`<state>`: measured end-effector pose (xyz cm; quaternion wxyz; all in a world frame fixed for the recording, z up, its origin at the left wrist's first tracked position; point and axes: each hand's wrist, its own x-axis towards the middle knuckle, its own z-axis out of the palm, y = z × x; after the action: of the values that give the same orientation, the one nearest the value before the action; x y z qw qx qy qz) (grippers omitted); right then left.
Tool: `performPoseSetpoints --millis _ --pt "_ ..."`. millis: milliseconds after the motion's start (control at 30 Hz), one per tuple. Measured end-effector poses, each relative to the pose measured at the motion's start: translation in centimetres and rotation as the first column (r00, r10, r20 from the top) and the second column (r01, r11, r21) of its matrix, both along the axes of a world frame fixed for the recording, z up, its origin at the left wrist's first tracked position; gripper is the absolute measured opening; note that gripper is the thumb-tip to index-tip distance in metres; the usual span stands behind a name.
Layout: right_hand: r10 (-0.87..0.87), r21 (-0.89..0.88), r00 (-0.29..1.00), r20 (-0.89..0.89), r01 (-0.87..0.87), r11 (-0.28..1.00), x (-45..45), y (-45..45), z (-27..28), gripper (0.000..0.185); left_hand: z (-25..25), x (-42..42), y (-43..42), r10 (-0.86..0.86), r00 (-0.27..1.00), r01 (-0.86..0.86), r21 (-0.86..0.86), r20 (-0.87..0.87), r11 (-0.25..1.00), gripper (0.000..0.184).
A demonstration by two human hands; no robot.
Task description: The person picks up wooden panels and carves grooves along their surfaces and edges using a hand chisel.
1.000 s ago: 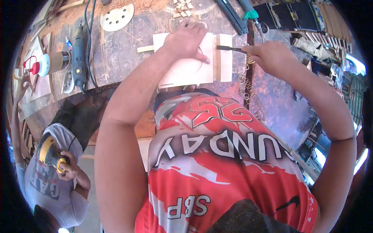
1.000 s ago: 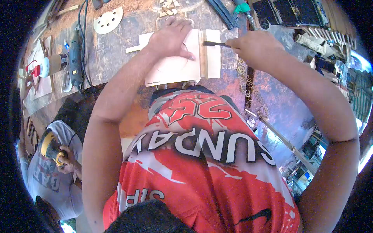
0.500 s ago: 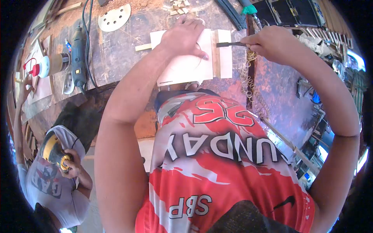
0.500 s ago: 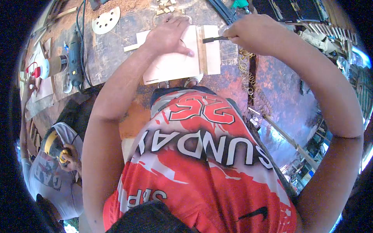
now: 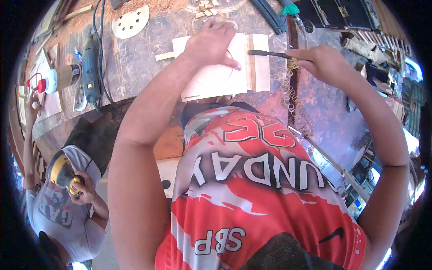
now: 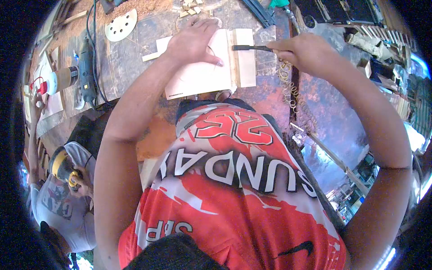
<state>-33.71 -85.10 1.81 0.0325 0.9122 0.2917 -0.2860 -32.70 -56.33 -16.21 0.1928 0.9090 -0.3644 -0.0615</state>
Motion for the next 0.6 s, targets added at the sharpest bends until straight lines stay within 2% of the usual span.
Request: performPoseSetpoints --millis 33,67,133,167,233,300,367,433,467,500,533,567,600 --pt "-0.015 0.08 1.0 -0.005 0.016 0.997 -0.1 -0.1 0.0 0.035 0.0 -0.1 0.0 -0.003 1.0 0.003 0.004 -0.007 1.0 0.115" --pt "-0.019 0.083 1.0 -0.011 0.02 0.996 -0.1 -0.3 0.3 0.035 -0.1 -0.1 0.0 0.003 1.0 -0.003 0.005 -0.014 1.0 0.115" --pt "-0.028 -0.029 0.999 -0.026 0.028 0.999 0.2 0.2 2.3 0.036 -0.3 0.1 -0.2 0.004 1.0 -0.004 0.009 -0.02 1.0 0.115" --pt "-0.03 -0.026 0.999 -0.031 0.029 0.999 0.1 -0.3 2.6 0.036 -0.5 0.0 -0.2 -0.003 1.0 0.003 0.007 -0.001 1.0 0.113" --pt "-0.134 0.099 0.99 -0.053 0.139 0.985 -0.1 -1.8 2.7 0.038 -0.7 -0.1 -0.1 -0.011 1.0 0.011 0.013 0.01 1.0 0.111" --pt "-0.208 0.137 0.976 -0.059 0.214 0.967 -1.0 -2.7 2.7 0.039 -0.7 -0.1 0.0 -0.059 0.997 0.06 -0.03 0.046 0.998 0.101" --pt "-0.281 0.177 0.958 -0.062 0.287 0.941 -2.0 -4.2 1.9 0.04 -0.7 -0.2 0.1 -0.059 0.996 0.059 0.001 0.067 0.998 0.097" --pt "-0.473 0.338 0.866 -0.161 0.499 0.798 -4.2 -6.0 -0.7 0.039 -0.1 -1.0 -0.7 -0.062 0.995 0.059 0.03 0.081 0.998 0.093" --pt "-0.539 0.354 0.82 -0.193 0.57 0.741 -5.5 -6.3 -1.6 0.039 0.5 -1.5 -1.4 -0.065 0.991 0.051 0.113 0.12 0.992 0.089" --pt "-0.539 0.358 0.818 -0.202 0.574 0.737 -6.9 -6.9 -2.9 0.039 1.0 -2.1 -2.1 -0.073 0.985 0.041 0.195 0.158 0.98 0.086" --pt "-0.596 0.416 0.763 -0.249 0.64 0.646 -8.2 -7.4 -4.5 0.039 1.3 -2.5 -2.8 -0.076 0.986 0.044 0.204 0.151 0.978 0.086" --pt "-0.643 0.466 0.705 -0.301 0.696 0.546 -9.4 -7.9 -5.8 0.039 1.6 -2.9 -3.5 -0.025 0.995 0.005 0.202 0.096 0.979 0.084" --pt "-0.64 0.469 0.704 -0.309 0.698 0.541 -10.4 -8.1 -6.6 0.039 1.8 -3.2 -4.1 0.027 0.999 -0.035 0.201 0.042 0.979 0.083"
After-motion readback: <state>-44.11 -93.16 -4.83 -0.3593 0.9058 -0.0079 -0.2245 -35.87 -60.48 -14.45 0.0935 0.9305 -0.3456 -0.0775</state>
